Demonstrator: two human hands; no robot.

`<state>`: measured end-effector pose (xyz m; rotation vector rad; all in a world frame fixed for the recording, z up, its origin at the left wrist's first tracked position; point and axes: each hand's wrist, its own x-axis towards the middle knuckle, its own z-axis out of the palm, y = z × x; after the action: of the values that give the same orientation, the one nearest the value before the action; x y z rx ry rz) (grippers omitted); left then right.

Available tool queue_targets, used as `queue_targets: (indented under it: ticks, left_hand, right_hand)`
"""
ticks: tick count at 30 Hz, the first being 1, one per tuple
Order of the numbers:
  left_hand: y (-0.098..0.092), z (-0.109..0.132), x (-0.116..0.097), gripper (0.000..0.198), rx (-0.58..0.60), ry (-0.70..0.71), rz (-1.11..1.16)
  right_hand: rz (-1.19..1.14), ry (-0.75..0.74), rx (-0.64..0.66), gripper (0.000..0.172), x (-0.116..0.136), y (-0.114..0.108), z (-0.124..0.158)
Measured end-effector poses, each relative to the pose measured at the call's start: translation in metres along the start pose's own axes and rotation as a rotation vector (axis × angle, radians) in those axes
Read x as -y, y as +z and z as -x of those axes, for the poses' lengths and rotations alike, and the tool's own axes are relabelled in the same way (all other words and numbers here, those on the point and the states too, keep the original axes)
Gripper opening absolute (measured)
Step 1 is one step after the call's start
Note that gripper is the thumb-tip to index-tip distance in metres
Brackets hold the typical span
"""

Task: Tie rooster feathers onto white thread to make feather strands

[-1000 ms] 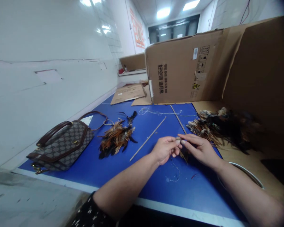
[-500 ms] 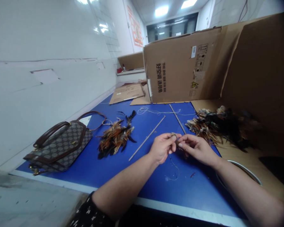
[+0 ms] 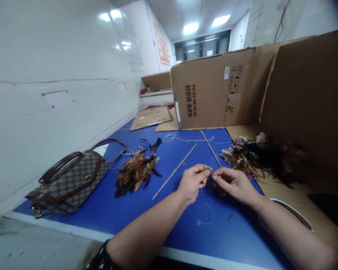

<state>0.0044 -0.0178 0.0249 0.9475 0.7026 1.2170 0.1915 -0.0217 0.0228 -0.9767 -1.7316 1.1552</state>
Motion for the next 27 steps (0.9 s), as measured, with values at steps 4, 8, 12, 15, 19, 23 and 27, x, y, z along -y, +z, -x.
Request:
queue_targets:
  ticks: [4, 8, 12, 15, 19, 23, 27]
  left_hand:
    - [-0.005, -0.006, -0.002, 0.037, -0.046, 0.012, 0.039]
    - [-0.01, -0.011, -0.007, 0.038, -0.109, 0.062, 0.072]
    - [-0.014, -0.016, -0.009, 0.036, -0.183, 0.105, 0.113]
    - [-0.016, -0.019, -0.008, 0.034, -0.226, 0.153, 0.124]
    - [-0.017, -0.02, -0.006, 0.033, -0.251, 0.194, 0.111]
    - [-0.016, -0.019, -0.006, 0.032, -0.274, 0.218, 0.091]
    - [-0.016, -0.02, -0.007, 0.031, -0.302, 0.257, 0.07]
  right_hand:
    - [-0.006, 0.026, 0.003, 0.034, 0.002, -0.001, 0.001]
    - [0.016, 0.044, -0.033, 0.036, -0.002, -0.003, 0.001]
    - [0.167, -0.04, -0.128, 0.029, -0.01, -0.016, -0.004]
    - [0.387, -0.237, -0.125, 0.016, -0.011, -0.029, -0.008]
    - [0.559, -0.295, 0.196, 0.036, -0.007, -0.038, -0.006]
    - [0.724, -0.285, 0.301, 0.048, -0.01, -0.038, -0.003]
    - [0.789, -0.295, 0.284, 0.019, -0.017, -0.036, -0.004]
